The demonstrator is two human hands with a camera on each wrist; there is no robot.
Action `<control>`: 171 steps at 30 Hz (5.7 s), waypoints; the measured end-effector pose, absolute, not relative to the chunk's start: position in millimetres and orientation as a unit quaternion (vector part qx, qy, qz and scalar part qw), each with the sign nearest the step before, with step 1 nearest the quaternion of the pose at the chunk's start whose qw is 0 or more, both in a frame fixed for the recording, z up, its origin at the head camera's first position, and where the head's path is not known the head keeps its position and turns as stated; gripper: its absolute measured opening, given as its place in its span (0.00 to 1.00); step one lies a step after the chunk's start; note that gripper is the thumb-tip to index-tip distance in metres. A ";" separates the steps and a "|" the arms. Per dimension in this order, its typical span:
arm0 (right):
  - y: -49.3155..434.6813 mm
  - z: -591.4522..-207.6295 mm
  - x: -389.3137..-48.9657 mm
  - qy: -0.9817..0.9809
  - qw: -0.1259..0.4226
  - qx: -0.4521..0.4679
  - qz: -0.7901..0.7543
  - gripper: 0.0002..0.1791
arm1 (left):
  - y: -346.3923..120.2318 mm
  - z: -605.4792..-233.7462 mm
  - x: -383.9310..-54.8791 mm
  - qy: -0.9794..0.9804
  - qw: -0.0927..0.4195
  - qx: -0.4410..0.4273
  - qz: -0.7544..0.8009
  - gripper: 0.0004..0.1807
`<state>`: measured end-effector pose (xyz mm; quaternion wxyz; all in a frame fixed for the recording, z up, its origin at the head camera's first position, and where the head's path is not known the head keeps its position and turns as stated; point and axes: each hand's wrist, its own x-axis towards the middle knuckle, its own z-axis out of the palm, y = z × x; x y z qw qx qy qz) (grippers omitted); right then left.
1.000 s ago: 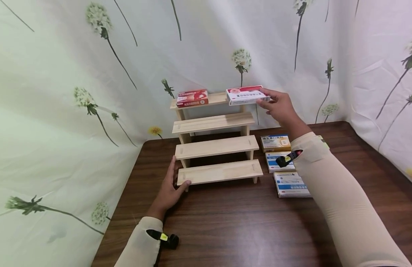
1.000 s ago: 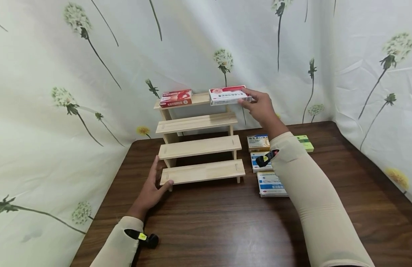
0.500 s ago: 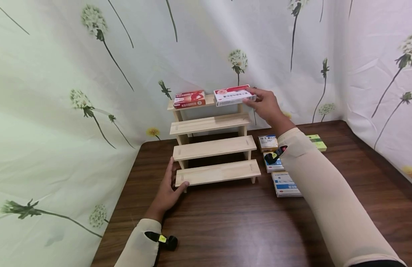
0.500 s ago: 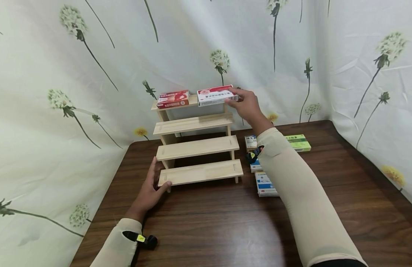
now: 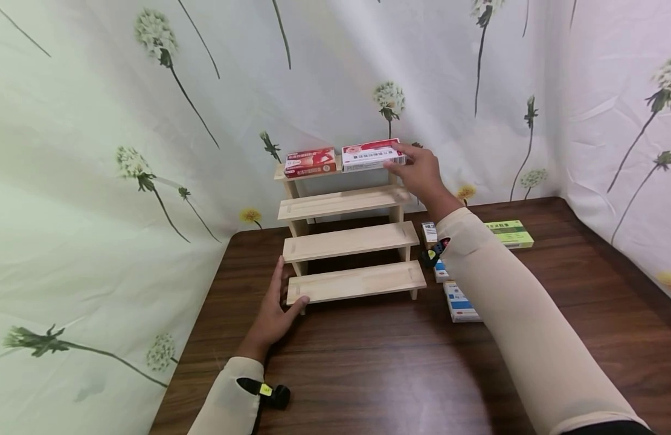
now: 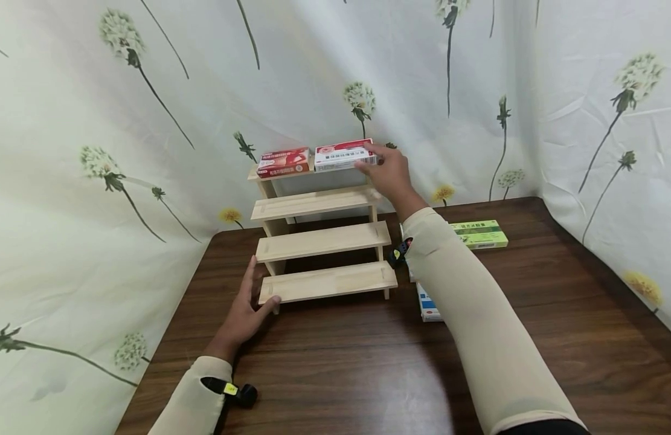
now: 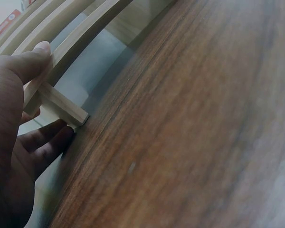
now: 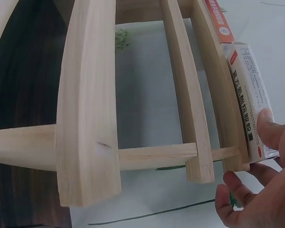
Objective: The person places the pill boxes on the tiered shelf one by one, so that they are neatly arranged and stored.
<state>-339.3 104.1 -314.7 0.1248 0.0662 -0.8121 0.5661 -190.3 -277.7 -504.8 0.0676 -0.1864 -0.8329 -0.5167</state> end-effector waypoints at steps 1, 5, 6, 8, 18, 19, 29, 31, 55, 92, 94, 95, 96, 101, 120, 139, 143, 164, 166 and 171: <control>102.9 -314.9 -339.7 -0.810 0.125 0.065 0.569 0.33 | -277.9 -505.1 -190.2 -0.832 0.068 -0.187 -0.518 0.60; 100.1 -315.7 -342.0 -0.805 0.119 0.063 0.578 0.33 | -277.9 -506.4 -190.3 -0.832 0.072 -0.192 -0.516 0.60; 99.5 -315.9 -342.4 -0.805 0.117 0.064 0.578 0.33 | -277.8 -506.7 -190.4 -0.831 0.072 -0.193 -0.516 0.60; 98.7 -315.8 -343.5 -0.806 0.113 0.064 0.577 0.33 | -277.4 -506.7 -190.6 -0.831 0.073 -0.195 -0.517 0.59; 95.3 -314.9 -348.8 -0.817 0.103 0.054 0.565 0.34 | -276.8 -505.8 -190.2 -0.832 0.071 -0.186 -0.518 0.60; 95.1 -314.6 -349.1 -0.818 0.101 0.050 0.565 0.34 | -276.8 -506.1 -190.2 -0.833 0.071 -0.185 -0.516 0.60; 93.3 -310.9 -349.2 -0.810 0.096 0.042 0.577 0.35 | -276.5 -505.6 -190.7 -0.834 0.075 -0.186 -0.514 0.59; 93.2 -311.1 -349.3 -0.809 0.094 0.043 0.579 0.35 | -276.6 -506.3 -190.8 -0.836 0.074 -0.184 -0.511 0.59; 115.7 -320.1 -333.7 -0.787 0.084 0.085 0.605 0.40 | -276.2 -504.5 -191.3 -0.837 0.069 -0.178 -0.513 0.60; 216.3 -378.5 -293.9 -0.817 0.021 0.012 0.576 0.43 | -277.2 -504.9 -191.2 -0.844 0.066 -0.170 -0.505 0.60; 221.4 -380.0 -289.5 -0.823 0.015 0.006 0.568 0.44 | -276.9 -504.9 -191.2 -0.844 0.065 -0.170 -0.505 0.60; 223.8 -380.4 -286.8 -0.826 0.011 0.004 0.564 0.44 | -276.8 -505.1 -191.4 -0.845 0.065 -0.170 -0.503 0.60; 226.2 -381.0 -284.0 -0.828 0.008 0.002 0.561 0.44 | -276.7 -505.2 -191.5 -0.845 0.064 -0.170 -0.502 0.60; 237.3 -383.8 -269.3 -0.848 0.000 0.005 0.531 0.43 | -277.3 -505.6 -191.5 -0.844 0.060 -0.169 -0.506 0.60; 258.9 -405.7 -239.2 -0.870 -0.021 0.022 0.491 0.41 | -277.0 -506.0 -191.9 -0.840 0.063 -0.173 -0.510 0.60; 276.6 -425.4 -210.4 -0.913 -0.032 0.039 0.405 0.39 | -276.5 -505.9 -192.7 -0.841 0.065 -0.170 -0.509 0.60; 283.3 -427.8 -204.5 -0.914 -0.038 0.049 0.401 0.40 | -276.8 -505.5 -192.3 -0.841 0.068 -0.171 -0.509 0.60; 317.7 -447.5 -171.3 -0.910 -0.082 0.086 0.398 0.44 | -276.6 -505.3 -192.0 -0.841 0.068 -0.175 -0.508 0.60; 321.1 -450.1 -168.7 -0.907 -0.074 0.102 0.403 0.43 | -276.5 -506.2 -192.4 -0.841 0.068 -0.175 -0.507 0.60; 329.3 -460.2 -164.4 -0.895 -0.050 0.152 0.416 0.39 | -276.0 -505.7 -190.8 -0.836 0.063 -0.178 -0.516 0.60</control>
